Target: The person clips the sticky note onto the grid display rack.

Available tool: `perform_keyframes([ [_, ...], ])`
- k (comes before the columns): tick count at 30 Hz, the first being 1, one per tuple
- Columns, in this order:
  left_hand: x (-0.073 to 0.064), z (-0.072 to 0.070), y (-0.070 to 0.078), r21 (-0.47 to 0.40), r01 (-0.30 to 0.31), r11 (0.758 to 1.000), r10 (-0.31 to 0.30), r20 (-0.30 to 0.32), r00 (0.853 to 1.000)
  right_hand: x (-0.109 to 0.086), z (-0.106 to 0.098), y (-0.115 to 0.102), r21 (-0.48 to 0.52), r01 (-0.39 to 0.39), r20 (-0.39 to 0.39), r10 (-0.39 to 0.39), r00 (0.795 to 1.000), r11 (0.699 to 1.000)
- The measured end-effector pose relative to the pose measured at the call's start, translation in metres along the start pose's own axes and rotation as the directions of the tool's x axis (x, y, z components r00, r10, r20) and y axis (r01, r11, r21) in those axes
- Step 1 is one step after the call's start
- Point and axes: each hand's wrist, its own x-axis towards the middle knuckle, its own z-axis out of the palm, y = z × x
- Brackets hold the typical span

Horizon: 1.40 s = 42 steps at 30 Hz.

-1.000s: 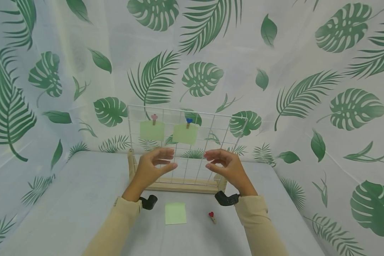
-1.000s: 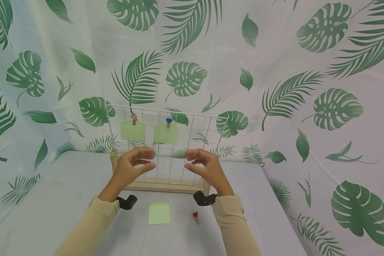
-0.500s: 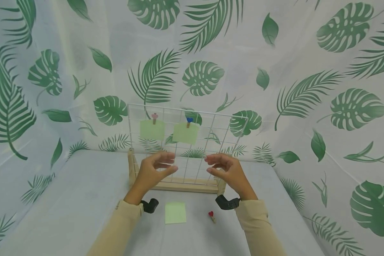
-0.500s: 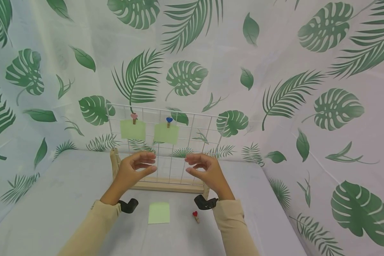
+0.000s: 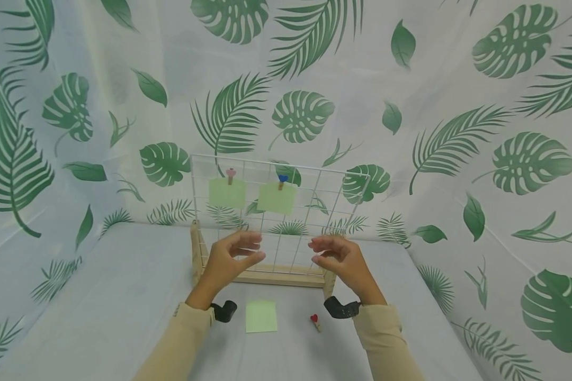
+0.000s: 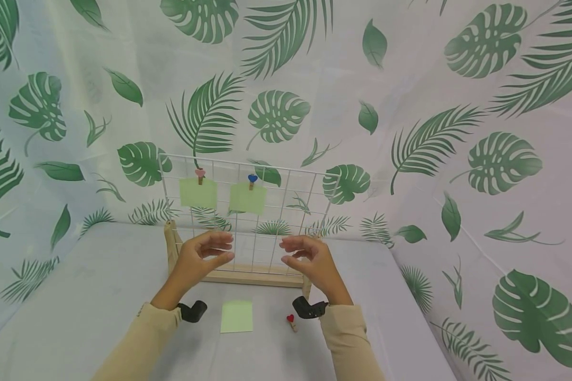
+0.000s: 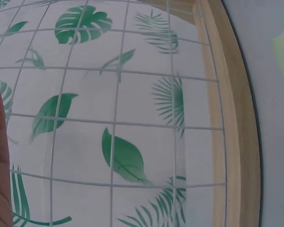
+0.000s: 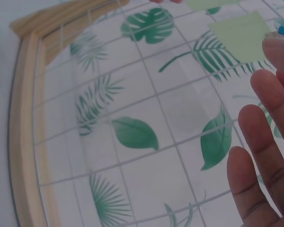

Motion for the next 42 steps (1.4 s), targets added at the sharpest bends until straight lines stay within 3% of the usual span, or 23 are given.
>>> perform_keyframes([
  [12,-0.011,0.005,-0.009,-0.006,0.058,0.998,-0.058,0.001,0.998,-0.01,0.003,0.007,0.011,-0.058,-0.009,0.058,0.998,0.998],
  [32,-0.027,0.013,-0.026,-0.047,0.044,0.998,-0.044,-0.013,0.999,-0.029,0.009,0.021,0.035,-0.119,-0.034,0.12,0.992,0.992],
  [42,-0.034,0.016,-0.031,-0.047,0.075,0.996,-0.075,-0.004,0.997,-0.04,0.011,0.029,0.065,-0.116,-0.043,0.119,0.992,0.991],
])
